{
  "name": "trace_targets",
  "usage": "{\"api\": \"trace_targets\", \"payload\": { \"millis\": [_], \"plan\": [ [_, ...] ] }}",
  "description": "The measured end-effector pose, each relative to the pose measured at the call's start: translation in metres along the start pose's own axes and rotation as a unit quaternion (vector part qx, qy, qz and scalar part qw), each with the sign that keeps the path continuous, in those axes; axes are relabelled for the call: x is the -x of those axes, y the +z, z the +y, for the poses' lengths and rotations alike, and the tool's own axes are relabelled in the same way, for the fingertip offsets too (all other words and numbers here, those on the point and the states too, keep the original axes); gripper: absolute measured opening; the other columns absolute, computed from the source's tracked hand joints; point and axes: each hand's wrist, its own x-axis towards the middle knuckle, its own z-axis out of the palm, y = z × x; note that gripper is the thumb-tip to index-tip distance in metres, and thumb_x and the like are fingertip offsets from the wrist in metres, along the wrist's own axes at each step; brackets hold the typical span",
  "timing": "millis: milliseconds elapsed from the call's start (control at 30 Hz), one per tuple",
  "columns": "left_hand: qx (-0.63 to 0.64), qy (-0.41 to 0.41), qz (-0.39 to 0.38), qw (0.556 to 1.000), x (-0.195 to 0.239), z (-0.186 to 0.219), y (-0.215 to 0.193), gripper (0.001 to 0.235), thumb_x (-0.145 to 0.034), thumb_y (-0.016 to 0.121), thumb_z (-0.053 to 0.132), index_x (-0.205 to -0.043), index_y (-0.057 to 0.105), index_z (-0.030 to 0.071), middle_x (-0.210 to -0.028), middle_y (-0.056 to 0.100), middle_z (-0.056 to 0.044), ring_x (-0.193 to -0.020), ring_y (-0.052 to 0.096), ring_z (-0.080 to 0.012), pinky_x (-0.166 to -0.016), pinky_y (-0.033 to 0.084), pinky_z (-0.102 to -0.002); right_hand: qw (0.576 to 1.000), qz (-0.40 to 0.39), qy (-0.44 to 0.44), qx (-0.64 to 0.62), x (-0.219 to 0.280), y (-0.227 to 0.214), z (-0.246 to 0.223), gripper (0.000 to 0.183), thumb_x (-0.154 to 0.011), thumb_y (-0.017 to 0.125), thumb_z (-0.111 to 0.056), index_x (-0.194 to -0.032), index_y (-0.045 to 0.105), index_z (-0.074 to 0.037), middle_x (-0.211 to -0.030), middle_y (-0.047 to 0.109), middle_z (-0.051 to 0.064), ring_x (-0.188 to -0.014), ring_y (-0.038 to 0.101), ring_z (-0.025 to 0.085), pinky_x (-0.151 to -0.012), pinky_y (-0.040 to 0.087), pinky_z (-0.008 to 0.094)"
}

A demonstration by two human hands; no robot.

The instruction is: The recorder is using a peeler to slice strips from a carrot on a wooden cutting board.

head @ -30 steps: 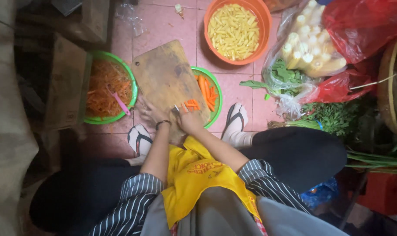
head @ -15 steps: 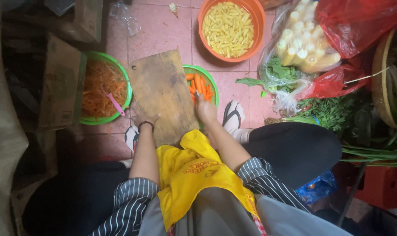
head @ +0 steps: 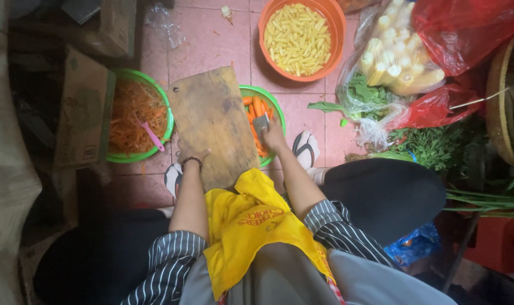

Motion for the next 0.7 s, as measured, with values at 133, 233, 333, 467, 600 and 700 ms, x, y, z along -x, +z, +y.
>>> {"api": "trace_targets", "payload": {
  "millis": [133, 233, 333, 467, 600, 700],
  "plan": [
    [-0.009, -0.001, -0.004, 1.0, 0.003, 0.002, -0.004, 0.133, -0.06, 0.097, 0.049, -0.157, 0.012, 0.016, -0.143, 0.05, -0.032, -0.131, 0.051, -0.0474, -0.11, 0.043, -0.051, 0.995, 0.012, -0.076, 0.067, 0.016, -0.008, -0.041, 0.044, -0.087, 0.064, -0.021, -0.123, 0.06, 0.005, -0.137, 0.053, 0.035, -0.126, 0.046, 0.051, -0.108, 0.036, 0.056],
    [0.001, -0.001, -0.011, 1.0, 0.003, 0.003, -0.004, 0.13, -0.06, 0.097, 0.048, -0.156, 0.015, 0.016, -0.143, 0.049, -0.032, -0.13, 0.052, -0.0477, -0.109, 0.044, -0.051, 0.994, -0.027, -0.028, 0.107, 0.026, -0.028, -0.076, 0.039, -0.09, 0.064, -0.024, -0.119, 0.062, 0.001, -0.129, 0.059, 0.026, -0.126, 0.049, 0.047, -0.109, 0.037, 0.056],
    [0.005, -0.009, -0.015, 1.0, 0.003, 0.005, -0.007, 0.129, -0.059, 0.097, 0.048, -0.154, 0.017, 0.014, -0.142, 0.05, -0.032, -0.131, 0.051, -0.0472, -0.109, 0.044, -0.051, 0.994, 0.001, 0.011, 0.105, 0.014, -0.016, -0.058, 0.037, -0.093, 0.062, -0.025, -0.12, 0.062, 0.0, -0.127, 0.06, 0.024, -0.124, 0.054, 0.044, -0.109, 0.042, 0.052],
    [0.001, -0.012, -0.019, 1.0, 0.006, 0.008, -0.009, 0.125, -0.061, 0.097, 0.047, -0.153, 0.018, 0.014, -0.143, 0.051, -0.031, -0.13, 0.053, -0.0468, -0.109, 0.045, -0.052, 0.998, 0.041, -0.031, 0.033, -0.006, -0.026, -0.044, 0.049, -0.096, 0.057, -0.027, -0.136, 0.055, 0.001, -0.143, 0.052, 0.024, -0.129, 0.054, 0.044, -0.112, 0.044, 0.048],
    [-0.012, -0.017, -0.026, 0.999, -0.003, 0.005, -0.003, 0.123, -0.061, 0.097, 0.048, -0.15, 0.019, 0.012, -0.141, 0.051, -0.031, -0.129, 0.054, -0.0465, -0.107, 0.046, -0.052, 0.987, -0.113, -0.008, 0.11, -0.023, -0.053, -0.068, 0.058, -0.094, 0.055, -0.038, -0.142, 0.051, -0.004, -0.155, 0.043, 0.018, -0.132, 0.053, 0.04, -0.109, 0.044, 0.049],
    [-0.004, -0.01, -0.025, 1.0, -0.007, 0.003, -0.001, 0.122, -0.061, 0.097, 0.047, -0.148, 0.02, 0.011, -0.14, 0.052, -0.031, -0.129, 0.054, -0.0465, -0.107, 0.046, -0.052, 0.975, -0.161, -0.001, 0.154, -0.036, -0.044, -0.058, 0.059, -0.093, 0.055, -0.045, -0.14, 0.052, -0.009, -0.156, 0.04, 0.019, -0.131, 0.052, 0.04, -0.106, 0.044, 0.05]
  ]
}}
